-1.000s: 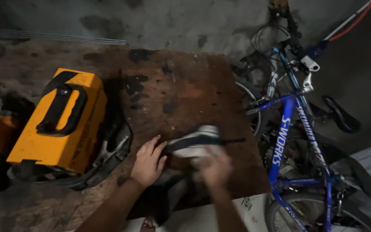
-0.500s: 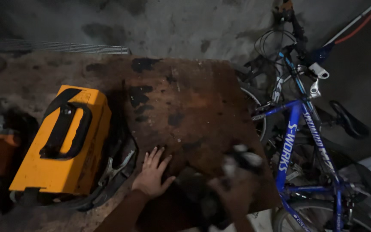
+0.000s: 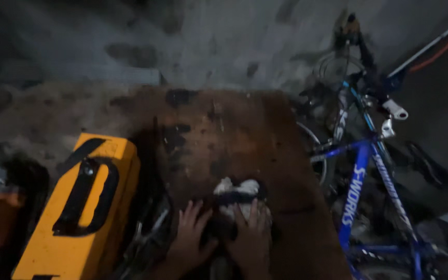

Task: The person wipes a wooden table surface with a cloth. They move a yellow power tool and a coiled cable aside to access the surface, then continue wiping the table with the cloth.

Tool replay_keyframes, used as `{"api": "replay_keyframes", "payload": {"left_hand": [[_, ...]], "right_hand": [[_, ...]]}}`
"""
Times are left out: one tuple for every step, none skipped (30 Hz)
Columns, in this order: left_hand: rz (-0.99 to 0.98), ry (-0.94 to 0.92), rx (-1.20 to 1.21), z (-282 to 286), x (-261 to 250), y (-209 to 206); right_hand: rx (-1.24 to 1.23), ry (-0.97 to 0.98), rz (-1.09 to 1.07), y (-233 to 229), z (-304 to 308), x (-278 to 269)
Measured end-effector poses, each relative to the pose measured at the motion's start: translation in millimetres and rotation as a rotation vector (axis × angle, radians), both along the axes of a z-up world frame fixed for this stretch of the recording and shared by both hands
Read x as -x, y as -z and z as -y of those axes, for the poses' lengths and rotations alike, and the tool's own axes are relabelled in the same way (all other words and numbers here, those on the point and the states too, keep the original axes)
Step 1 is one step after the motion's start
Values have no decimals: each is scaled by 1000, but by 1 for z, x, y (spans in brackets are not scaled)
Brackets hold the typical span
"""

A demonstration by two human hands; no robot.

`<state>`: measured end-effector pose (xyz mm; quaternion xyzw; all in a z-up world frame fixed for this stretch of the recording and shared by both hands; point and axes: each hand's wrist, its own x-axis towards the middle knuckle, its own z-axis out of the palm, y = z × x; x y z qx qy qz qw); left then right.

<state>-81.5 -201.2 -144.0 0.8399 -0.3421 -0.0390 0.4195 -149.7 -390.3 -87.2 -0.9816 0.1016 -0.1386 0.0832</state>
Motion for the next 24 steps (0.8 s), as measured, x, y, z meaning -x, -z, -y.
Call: {"api": "replay_keyframes", "payload": {"left_hand": [[-3, -25, -16, 2, 7, 1], [29, -53, -28, 8, -6, -1], [60, -80, -40, 16, -19, -5], [80, -93, -15, 24, -30, -8], [99, -106, 10, 37, -48, -11], [105, -121, 30, 47, -59, -13], [109, -133, 21, 54, -69, -14], [120, -149, 17, 65, -86, -15], [132, -166, 13, 74, -99, -17], [109, -171, 4, 81, -110, -17], [86, -176, -5, 88, -120, -16], [66, -184, -13, 95, -132, -16], [97, -184, -36, 104, -141, -15], [121, -189, -60, 113, -145, -13], [144, -194, -85, 120, -148, -13], [114, -173, -114, 127, -157, -15], [84, -153, -142, 132, -163, -18], [42, -125, -174, 135, -165, -21], [38, -145, -134, 139, -178, -25], [17, -159, -99, 142, -185, -27], [-4, -174, -64, 143, -188, -28], [-19, -183, -79, 146, -194, -30], [-35, -191, -93, 149, -198, -31], [-50, -199, -112, 149, -202, -31]], "right_hand": [[-17, 42, -106, 1, -2, 4], [-32, 83, -176, 3, -1, -12], [-48, 125, -245, 3, 0, -27], [-36, 113, -157, 5, 2, -40], [-25, 103, -70, 7, 7, -59], [-16, 94, 4, 9, 8, -65], [-72, 163, -91, 12, 7, -73], [-123, 228, -177, 13, 8, -95], [-172, 294, -262, 14, 12, -115], [-167, 298, -277, 16, 19, -132], [-162, 302, -293, 21, 26, -148], [-157, 302, -306, 30, 34, -163], [-105, 224, -158, 39, 45, -183], [-54, 142, -17, 48, 59, -203], [-6, 62, 127, 57, 69, -217], [-52, 87, 26, 59, 78, -239], [-97, 113, -76, 57, 86, -264], [-142, 147, -188, 52, 92, -284], [-139, 88, -124, 44, 98, -306], [-140, 35, -78, 38, 102, -317], [-142, -17, -32, 31, 104, -326], [-133, 13, -104, 22, 106, -341], [-122, 45, -176, 13, 108, -353], [-114, 76, -247, 7, 107, -365]]}}
